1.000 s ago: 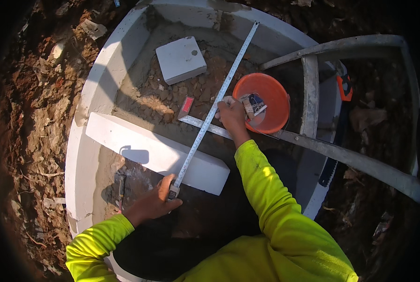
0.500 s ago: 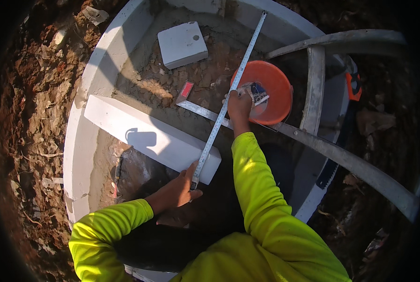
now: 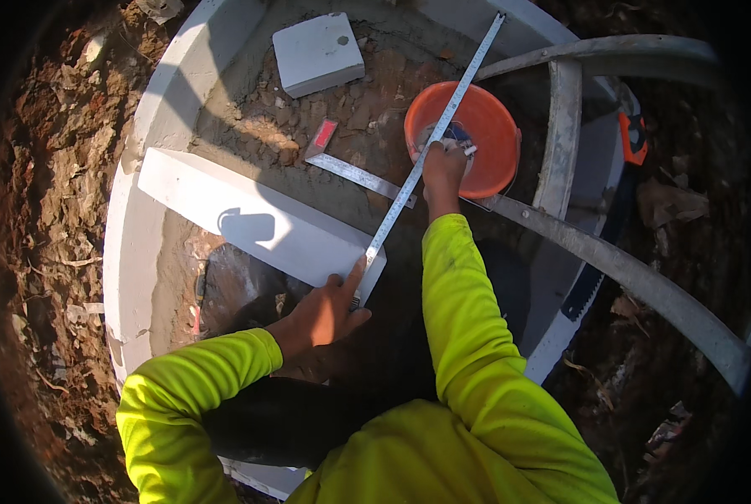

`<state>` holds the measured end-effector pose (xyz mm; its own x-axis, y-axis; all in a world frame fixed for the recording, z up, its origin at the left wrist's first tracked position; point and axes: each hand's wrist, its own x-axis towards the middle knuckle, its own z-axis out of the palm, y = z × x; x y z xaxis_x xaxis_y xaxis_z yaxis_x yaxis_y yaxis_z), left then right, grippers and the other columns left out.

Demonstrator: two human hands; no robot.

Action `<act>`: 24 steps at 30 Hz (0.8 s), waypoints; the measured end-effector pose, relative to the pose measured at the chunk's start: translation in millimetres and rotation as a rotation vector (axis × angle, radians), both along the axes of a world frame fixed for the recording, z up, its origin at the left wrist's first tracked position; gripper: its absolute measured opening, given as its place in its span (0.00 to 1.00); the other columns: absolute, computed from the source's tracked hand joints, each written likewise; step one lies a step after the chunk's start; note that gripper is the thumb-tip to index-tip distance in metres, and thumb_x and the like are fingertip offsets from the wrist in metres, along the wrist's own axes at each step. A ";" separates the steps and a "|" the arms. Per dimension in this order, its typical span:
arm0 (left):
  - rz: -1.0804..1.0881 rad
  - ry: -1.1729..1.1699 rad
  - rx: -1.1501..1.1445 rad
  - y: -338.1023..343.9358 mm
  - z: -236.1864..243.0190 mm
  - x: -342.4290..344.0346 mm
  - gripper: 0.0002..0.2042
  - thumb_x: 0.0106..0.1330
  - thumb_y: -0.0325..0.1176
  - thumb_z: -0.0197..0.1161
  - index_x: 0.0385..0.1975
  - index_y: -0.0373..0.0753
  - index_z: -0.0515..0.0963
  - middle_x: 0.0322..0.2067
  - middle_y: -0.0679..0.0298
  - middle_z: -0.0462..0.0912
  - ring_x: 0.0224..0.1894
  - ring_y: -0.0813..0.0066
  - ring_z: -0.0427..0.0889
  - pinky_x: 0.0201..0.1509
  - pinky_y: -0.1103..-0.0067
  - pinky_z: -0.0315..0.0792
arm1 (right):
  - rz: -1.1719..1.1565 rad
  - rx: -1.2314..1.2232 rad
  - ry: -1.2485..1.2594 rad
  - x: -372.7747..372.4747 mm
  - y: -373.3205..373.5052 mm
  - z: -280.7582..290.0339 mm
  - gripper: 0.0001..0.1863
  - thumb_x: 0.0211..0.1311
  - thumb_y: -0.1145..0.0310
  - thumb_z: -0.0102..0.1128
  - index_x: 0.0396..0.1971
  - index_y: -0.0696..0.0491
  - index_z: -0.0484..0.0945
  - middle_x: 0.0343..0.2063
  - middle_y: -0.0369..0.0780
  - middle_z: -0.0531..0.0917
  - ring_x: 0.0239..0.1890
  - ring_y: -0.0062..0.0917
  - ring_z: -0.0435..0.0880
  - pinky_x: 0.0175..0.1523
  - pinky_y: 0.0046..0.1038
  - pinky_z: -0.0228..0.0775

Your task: The person scoops mortar from a bucket and spreads it onto a prepared base using a trowel. They then place a white rectangular paver onto the mortar, adjust its position, and use a tape measure to check alignment. The person taps the paver with a hammer to level it and continues measuring and adjusting the placement.

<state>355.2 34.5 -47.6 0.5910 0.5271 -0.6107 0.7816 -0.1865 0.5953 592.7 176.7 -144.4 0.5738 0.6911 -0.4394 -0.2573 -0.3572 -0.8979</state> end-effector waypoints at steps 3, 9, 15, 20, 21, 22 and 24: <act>-0.006 0.014 0.034 -1.4 -1.2 0.8 0.43 0.63 0.42 0.63 0.72 0.35 0.44 0.41 0.35 0.75 0.38 0.36 0.79 0.45 0.58 0.76 | 0.001 0.045 0.019 -2.1 1.3 5.5 0.08 0.62 0.76 0.47 0.33 0.65 0.75 0.27 0.43 0.80 0.24 0.28 0.82 0.31 0.27 0.76; -0.038 0.065 0.098 0.9 -2.5 7.2 0.41 0.65 0.46 0.61 0.72 0.36 0.46 0.37 0.38 0.76 0.36 0.38 0.80 0.42 0.57 0.76 | 0.015 0.030 0.072 6.4 1.7 0.9 0.08 0.58 0.80 0.46 0.33 0.69 0.73 0.29 0.47 0.79 0.25 0.31 0.81 0.32 0.31 0.78; -0.073 0.094 0.138 -0.1 -2.1 10.1 0.41 0.65 0.48 0.59 0.71 0.35 0.48 0.36 0.40 0.76 0.34 0.40 0.80 0.41 0.57 0.76 | 0.012 0.077 0.134 7.3 4.1 -1.6 0.08 0.58 0.81 0.46 0.33 0.69 0.74 0.32 0.48 0.78 0.29 0.32 0.81 0.35 0.33 0.81; -0.092 0.124 0.134 1.8 1.9 14.0 0.41 0.64 0.48 0.61 0.68 0.28 0.52 0.39 0.40 0.77 0.37 0.44 0.82 0.43 0.61 0.78 | 0.013 0.068 0.143 6.8 4.1 0.3 0.08 0.58 0.81 0.47 0.32 0.68 0.74 0.31 0.47 0.78 0.25 0.31 0.81 0.35 0.32 0.82; -0.097 0.128 0.145 1.3 1.1 14.7 0.41 0.64 0.48 0.61 0.68 0.28 0.52 0.38 0.40 0.77 0.37 0.44 0.82 0.43 0.61 0.78 | 0.012 0.063 0.150 7.9 4.3 -0.1 0.08 0.58 0.81 0.47 0.32 0.68 0.75 0.30 0.46 0.78 0.25 0.31 0.80 0.35 0.31 0.82; -0.103 0.132 0.156 0.7 -0.1 15.2 0.41 0.64 0.48 0.61 0.68 0.27 0.52 0.38 0.41 0.77 0.37 0.45 0.82 0.43 0.61 0.78 | 0.018 0.065 0.144 8.7 4.5 -0.7 0.08 0.58 0.81 0.47 0.32 0.68 0.75 0.30 0.46 0.79 0.25 0.30 0.81 0.34 0.31 0.82; -0.116 0.136 0.170 0.4 -0.6 16.4 0.41 0.63 0.48 0.61 0.68 0.26 0.52 0.38 0.41 0.77 0.37 0.45 0.82 0.44 0.62 0.78 | 0.027 0.066 0.132 11.7 4.1 -3.2 0.08 0.58 0.81 0.47 0.33 0.67 0.75 0.29 0.45 0.79 0.24 0.30 0.81 0.34 0.31 0.82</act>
<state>371.6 34.9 -48.2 0.5717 0.5627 -0.5972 0.8201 -0.3681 0.4382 604.4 180.8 -147.5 0.4947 0.7355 -0.4630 -0.3658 -0.3071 -0.8786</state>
